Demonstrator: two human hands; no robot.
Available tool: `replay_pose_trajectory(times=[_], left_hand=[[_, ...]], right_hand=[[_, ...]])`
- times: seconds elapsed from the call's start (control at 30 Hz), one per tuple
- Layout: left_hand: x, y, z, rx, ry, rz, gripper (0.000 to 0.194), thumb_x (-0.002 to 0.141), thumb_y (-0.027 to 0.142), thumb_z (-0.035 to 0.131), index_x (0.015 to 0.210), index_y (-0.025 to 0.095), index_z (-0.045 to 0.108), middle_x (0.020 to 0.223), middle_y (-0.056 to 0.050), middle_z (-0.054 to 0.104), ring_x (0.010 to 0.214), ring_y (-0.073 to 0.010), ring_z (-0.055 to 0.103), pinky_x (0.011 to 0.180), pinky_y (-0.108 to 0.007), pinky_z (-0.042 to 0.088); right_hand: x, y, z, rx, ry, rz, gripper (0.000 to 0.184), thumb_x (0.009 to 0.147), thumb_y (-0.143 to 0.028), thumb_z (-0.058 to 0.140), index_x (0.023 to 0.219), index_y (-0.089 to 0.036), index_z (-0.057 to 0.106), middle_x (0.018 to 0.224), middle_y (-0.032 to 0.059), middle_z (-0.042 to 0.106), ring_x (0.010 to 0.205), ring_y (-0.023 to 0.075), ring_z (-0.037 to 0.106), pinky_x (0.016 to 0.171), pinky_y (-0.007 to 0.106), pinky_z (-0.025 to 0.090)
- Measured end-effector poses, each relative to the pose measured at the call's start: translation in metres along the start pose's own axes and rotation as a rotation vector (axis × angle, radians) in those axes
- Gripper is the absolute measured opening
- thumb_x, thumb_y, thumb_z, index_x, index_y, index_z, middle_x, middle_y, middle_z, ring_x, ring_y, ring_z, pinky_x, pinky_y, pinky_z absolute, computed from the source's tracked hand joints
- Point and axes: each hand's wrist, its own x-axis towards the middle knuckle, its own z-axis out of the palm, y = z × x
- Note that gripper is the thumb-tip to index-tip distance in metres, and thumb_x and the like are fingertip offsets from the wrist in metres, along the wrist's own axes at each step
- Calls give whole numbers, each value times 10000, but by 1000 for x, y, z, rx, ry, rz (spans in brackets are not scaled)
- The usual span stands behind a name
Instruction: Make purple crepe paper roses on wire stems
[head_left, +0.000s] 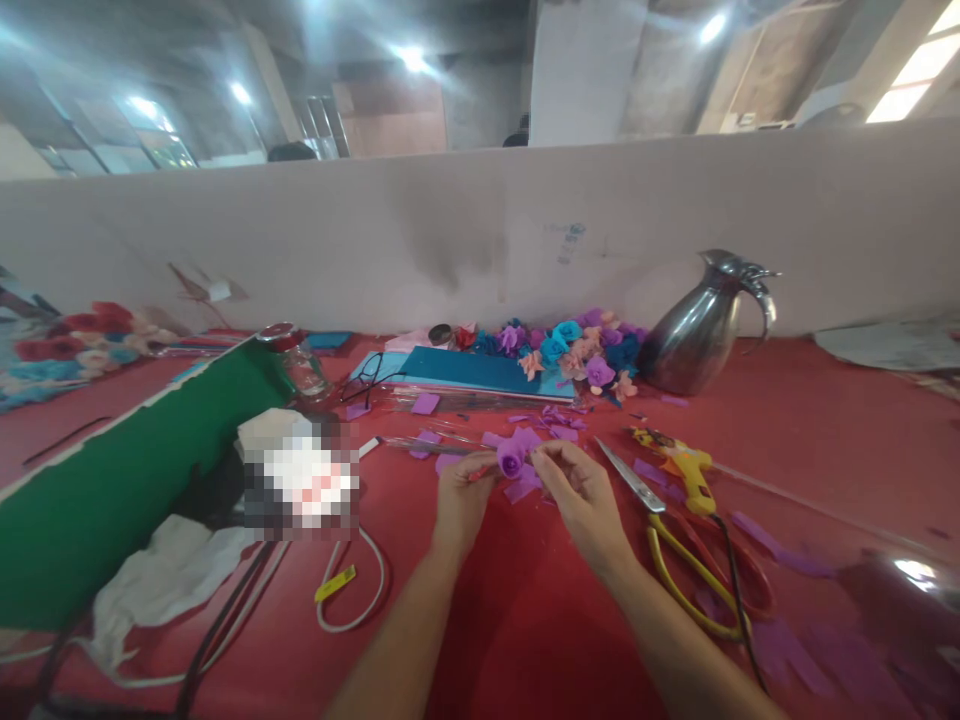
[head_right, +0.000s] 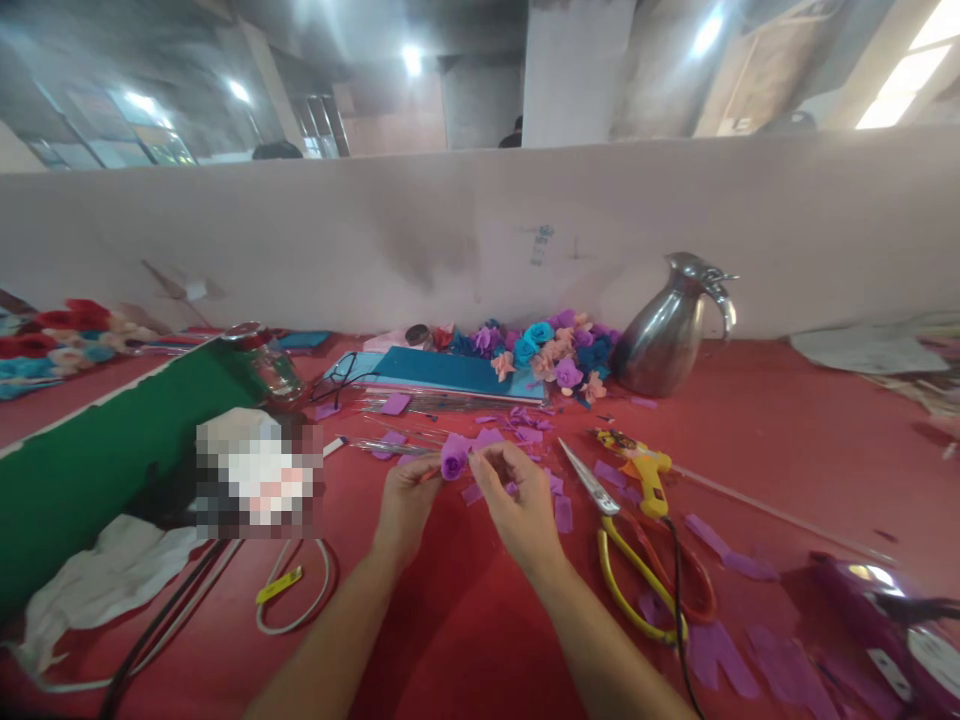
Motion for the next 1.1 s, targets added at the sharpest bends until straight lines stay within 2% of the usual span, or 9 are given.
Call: replay_pose_trajectory(times=[0.17,0.37,0.6,0.8,0.9,0.97,1.1], left_hand=[[0,0,1,48,-23,-10,121,658,224,695,740,198,780,775,-51,740,749,-209,659,760,-371,546],[0,1,0,112,-33,1,117,678,222,682,740,205,780,767,-46,736,761,-202,649,754,-340,525],[-1,2,0,88,-19,-31,111,681,226,690,740,190,777,764,-46,730,766,-200,642,768,-347,516],[0,-5,-2,65,-6,-38,114,677,267,707,731,181,757,739,-37,716,761,-195,630,792,-347,499],[3,-7,-6,67,98,-16,138,672,279,724,760,173,724,761,-31,702,764,-183,615,785,-323,484],[6,-6,-11,66,190,15,151,705,294,707,793,173,691,760,-17,676,746,-158,596,756,-286,467],[15,0,-29,1,460,168,155,764,319,660,840,187,628,736,24,599,679,-110,532,669,-221,421]], right_hand=[[3,2,2,-24,9,-9,163,795,-337,582,757,-187,633,691,9,618,624,142,535,588,247,420],[4,0,3,-61,30,-34,125,748,-245,538,702,-183,636,645,0,623,589,136,546,576,243,433],[3,1,2,-71,30,-19,97,734,-241,556,705,-180,626,638,-2,608,577,134,533,559,241,424],[3,6,2,32,27,36,121,727,-256,569,778,-177,645,701,4,626,622,136,535,593,247,420],[5,11,-1,88,72,89,119,724,-265,554,774,-188,630,646,-22,573,580,123,482,545,234,369],[7,15,-5,119,118,80,110,725,-237,501,698,-195,599,607,-30,535,574,123,467,545,235,352],[7,23,-12,155,194,42,174,698,-204,434,525,-205,453,508,-44,409,499,109,366,492,239,284]])
